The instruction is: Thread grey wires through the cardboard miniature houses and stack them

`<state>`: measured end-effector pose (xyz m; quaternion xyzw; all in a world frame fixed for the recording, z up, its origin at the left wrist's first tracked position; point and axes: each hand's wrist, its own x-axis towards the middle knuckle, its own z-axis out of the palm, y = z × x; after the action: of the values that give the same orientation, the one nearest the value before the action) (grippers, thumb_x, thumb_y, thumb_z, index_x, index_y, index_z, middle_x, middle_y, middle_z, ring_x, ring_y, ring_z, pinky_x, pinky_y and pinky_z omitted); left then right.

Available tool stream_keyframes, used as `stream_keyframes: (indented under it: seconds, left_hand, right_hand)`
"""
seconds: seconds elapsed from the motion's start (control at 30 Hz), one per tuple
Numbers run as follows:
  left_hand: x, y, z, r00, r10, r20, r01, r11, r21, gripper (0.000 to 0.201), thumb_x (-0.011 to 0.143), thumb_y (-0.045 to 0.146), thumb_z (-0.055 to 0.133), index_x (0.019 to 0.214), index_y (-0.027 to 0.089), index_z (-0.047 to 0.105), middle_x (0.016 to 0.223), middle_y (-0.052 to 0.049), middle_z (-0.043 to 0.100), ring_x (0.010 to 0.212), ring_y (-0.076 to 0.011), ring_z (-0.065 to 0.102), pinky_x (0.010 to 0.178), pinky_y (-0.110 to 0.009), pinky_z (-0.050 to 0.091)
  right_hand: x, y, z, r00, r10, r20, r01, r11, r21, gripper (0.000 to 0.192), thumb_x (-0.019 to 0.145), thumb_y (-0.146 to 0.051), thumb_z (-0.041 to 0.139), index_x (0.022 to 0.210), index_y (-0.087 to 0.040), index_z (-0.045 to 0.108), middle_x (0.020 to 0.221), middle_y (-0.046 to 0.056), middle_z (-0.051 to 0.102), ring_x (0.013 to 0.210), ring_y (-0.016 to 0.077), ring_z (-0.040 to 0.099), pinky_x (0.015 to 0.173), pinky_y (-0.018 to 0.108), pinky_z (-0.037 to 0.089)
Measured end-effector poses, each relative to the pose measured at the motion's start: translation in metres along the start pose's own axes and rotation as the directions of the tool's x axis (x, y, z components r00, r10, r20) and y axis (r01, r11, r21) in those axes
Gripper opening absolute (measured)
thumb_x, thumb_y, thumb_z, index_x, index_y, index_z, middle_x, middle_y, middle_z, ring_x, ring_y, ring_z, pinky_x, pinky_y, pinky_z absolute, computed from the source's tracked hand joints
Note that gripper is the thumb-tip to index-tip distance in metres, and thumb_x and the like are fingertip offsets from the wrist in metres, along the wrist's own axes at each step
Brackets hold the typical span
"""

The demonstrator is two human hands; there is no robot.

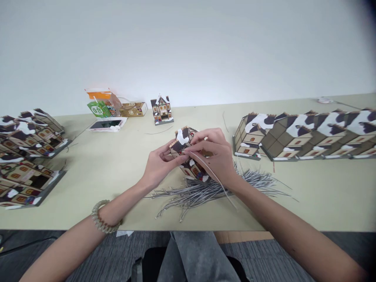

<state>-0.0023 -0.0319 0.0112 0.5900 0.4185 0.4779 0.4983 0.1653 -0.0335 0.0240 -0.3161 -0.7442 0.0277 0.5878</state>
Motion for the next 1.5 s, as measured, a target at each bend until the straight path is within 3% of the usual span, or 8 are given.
stream_keyframes:
  seconds: [0.17,0.4,0.6,0.9,1.07,1.2,1.37,1.5]
  left_hand:
    - [-0.002,0.004,0.001,1.000,-0.003,-0.021,0.004,0.998,0.060,0.084,0.061,0.033,0.080,0.136,0.017,0.045,0.102,-0.009,0.071,0.079,-0.0166,0.066,0.073,-0.031,0.056]
    - [-0.002,0.004,0.002,0.999,0.029,-0.040,-0.025,0.993,0.112,0.072,0.069,0.036,0.074,0.133,0.018,0.046,0.101,-0.009,0.070,0.091,-0.0188,0.065,0.080,-0.032,0.054]
    - [0.000,0.001,0.002,0.999,0.036,-0.040,-0.033,0.996,0.078,0.064,0.072,0.035,0.072,0.127,0.016,0.048,0.108,-0.010,0.067,0.094,-0.0179,0.063,0.084,-0.032,0.053]
    - [-0.004,-0.001,-0.001,0.957,0.286,-0.038,-0.267,0.927,0.262,0.046,0.074,0.030,0.069,0.116,0.027,0.049,0.130,-0.007,0.045,0.091,-0.0155,0.061,0.059,-0.021,0.054]
    - [-0.007,0.001,-0.001,0.921,0.388,0.040,-0.374,0.851,0.368,0.037,0.076,0.028,0.067,0.110,0.026,0.053,0.131,-0.006,0.043,0.092,-0.0147,0.060,0.067,-0.024,0.056]
    - [-0.009,0.004,0.002,0.906,0.415,0.083,-0.412,0.818,0.401,0.045,0.076,0.026,0.067,0.118,0.030,0.053,0.133,-0.006,0.042,0.115,-0.0211,0.052,0.084,-0.032,0.055]
    - [-0.010,0.010,0.009,0.954,0.291,0.076,-0.300,0.939,0.168,0.025,0.078,0.027,0.066,0.104,0.029,0.067,0.133,-0.006,0.044,0.126,-0.0247,0.044,0.095,-0.037,0.051]
    - [-0.010,0.014,0.014,0.960,0.275,0.044,-0.278,0.946,0.165,0.010,0.076,0.027,0.068,0.085,0.027,0.073,0.135,-0.005,0.043,0.129,-0.0265,0.042,0.098,-0.040,0.049]
  right_hand:
    - [0.000,0.004,0.001,0.990,0.141,0.013,-0.141,0.990,-0.007,0.005,0.073,-0.026,0.074,0.070,-0.029,0.072,0.075,0.001,0.051,0.081,0.0173,0.047,0.066,0.032,0.043]
    - [0.002,0.009,-0.002,0.978,0.150,0.149,-0.153,0.988,0.014,0.005,0.079,-0.031,0.068,0.077,-0.029,0.073,0.077,0.001,0.049,0.083,0.0180,0.045,0.072,0.034,0.042]
    - [0.005,0.009,-0.003,0.981,0.119,0.152,-0.130,0.990,0.062,0.005,0.078,-0.023,0.069,0.079,-0.028,0.072,0.079,0.000,0.053,0.084,0.0168,0.049,0.077,0.034,0.042]
    - [0.000,0.012,0.001,0.979,0.157,0.132,-0.164,0.985,0.047,0.007,0.077,-0.023,0.070,0.078,-0.029,0.073,0.080,0.001,0.054,0.085,0.0178,0.047,0.075,0.035,0.044]
    - [-0.001,0.011,0.002,0.981,0.154,0.115,-0.160,0.986,0.037,0.007,0.077,-0.025,0.070,0.079,-0.030,0.074,0.080,0.001,0.054,0.086,0.0180,0.046,0.074,0.034,0.044]
    - [-0.001,0.010,0.003,0.984,0.144,0.107,-0.147,0.989,0.028,0.007,0.076,-0.024,0.071,0.079,-0.030,0.074,0.080,0.002,0.053,0.086,0.0180,0.045,0.074,0.033,0.044]
    - [-0.002,0.010,0.005,0.980,0.164,0.115,-0.166,0.986,0.011,0.007,0.080,-0.027,0.067,0.078,-0.030,0.074,0.082,0.003,0.054,0.087,0.0186,0.045,0.071,0.033,0.045]
    - [-0.003,0.010,0.005,0.979,0.163,0.124,-0.164,0.986,-0.004,0.011,0.083,-0.028,0.063,0.085,-0.031,0.074,0.084,0.003,0.054,0.088,0.0190,0.044,0.071,0.034,0.045]
